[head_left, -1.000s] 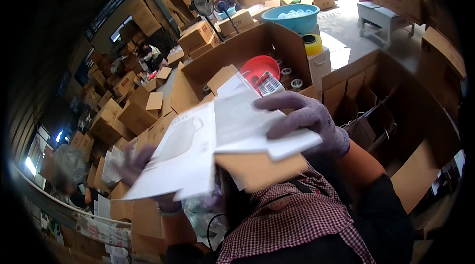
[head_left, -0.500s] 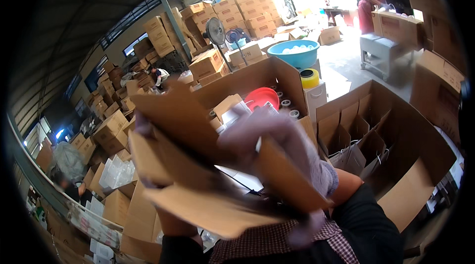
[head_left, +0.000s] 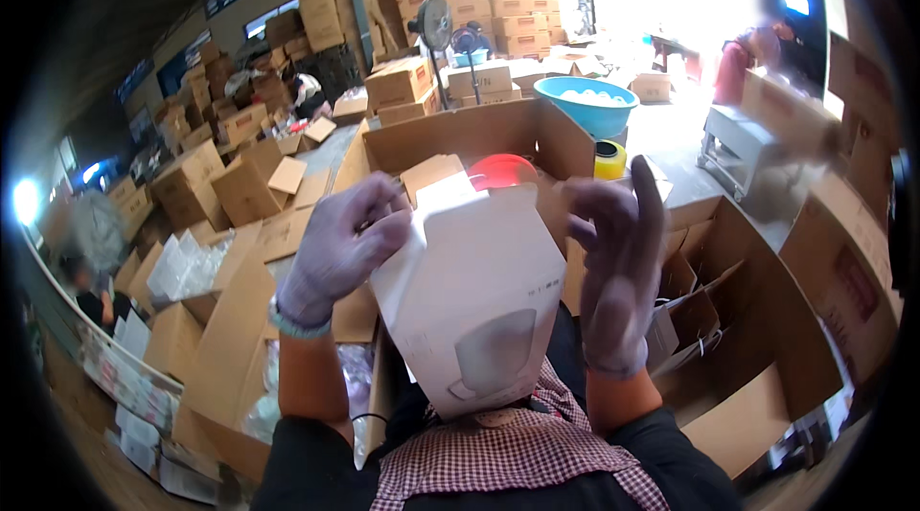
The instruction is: The person assembles flat cardboard boxes by folding and interlocking the flaps. They then place the assembled boxes into a larger cardboard container.
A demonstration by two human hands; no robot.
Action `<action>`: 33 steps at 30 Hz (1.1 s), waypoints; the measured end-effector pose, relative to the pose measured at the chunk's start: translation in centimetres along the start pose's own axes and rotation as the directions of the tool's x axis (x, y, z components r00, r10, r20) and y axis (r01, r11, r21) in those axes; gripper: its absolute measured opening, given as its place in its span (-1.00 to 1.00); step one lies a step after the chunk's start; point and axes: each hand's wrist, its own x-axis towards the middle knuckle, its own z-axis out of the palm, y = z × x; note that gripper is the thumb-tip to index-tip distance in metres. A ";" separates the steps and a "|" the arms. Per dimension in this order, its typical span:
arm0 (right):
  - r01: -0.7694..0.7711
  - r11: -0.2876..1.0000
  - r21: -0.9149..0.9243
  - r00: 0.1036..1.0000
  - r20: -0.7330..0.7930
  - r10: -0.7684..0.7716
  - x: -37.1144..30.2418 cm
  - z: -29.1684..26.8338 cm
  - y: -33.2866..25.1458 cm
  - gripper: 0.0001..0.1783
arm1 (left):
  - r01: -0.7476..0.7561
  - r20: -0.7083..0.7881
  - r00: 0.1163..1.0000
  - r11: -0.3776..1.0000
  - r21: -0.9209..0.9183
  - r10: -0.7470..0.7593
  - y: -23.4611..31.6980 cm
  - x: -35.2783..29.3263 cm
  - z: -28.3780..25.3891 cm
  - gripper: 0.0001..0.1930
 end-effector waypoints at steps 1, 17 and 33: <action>0.090 0.994 -0.065 0.989 0.122 -0.082 0.1 0.2 0.0 0.31 | 0.005 0.009 1.000 0.988 0.155 -0.006 -0.4 0.7 0.2 -0.58; 0.321 0.538 -0.779 0.703 0.577 0.416 1.3 -2.2 1.4 -0.18 | -0.406 -0.262 0.897 0.898 -0.172 0.355 -4.4 -0.2 8.0 -0.62; -0.583 0.688 -0.432 0.812 -0.270 0.518 -7.3 -14.9 7.3 -0.64 | -0.238 -0.826 0.547 0.971 0.001 0.135 -17.2 -3.6 -5.5 -0.45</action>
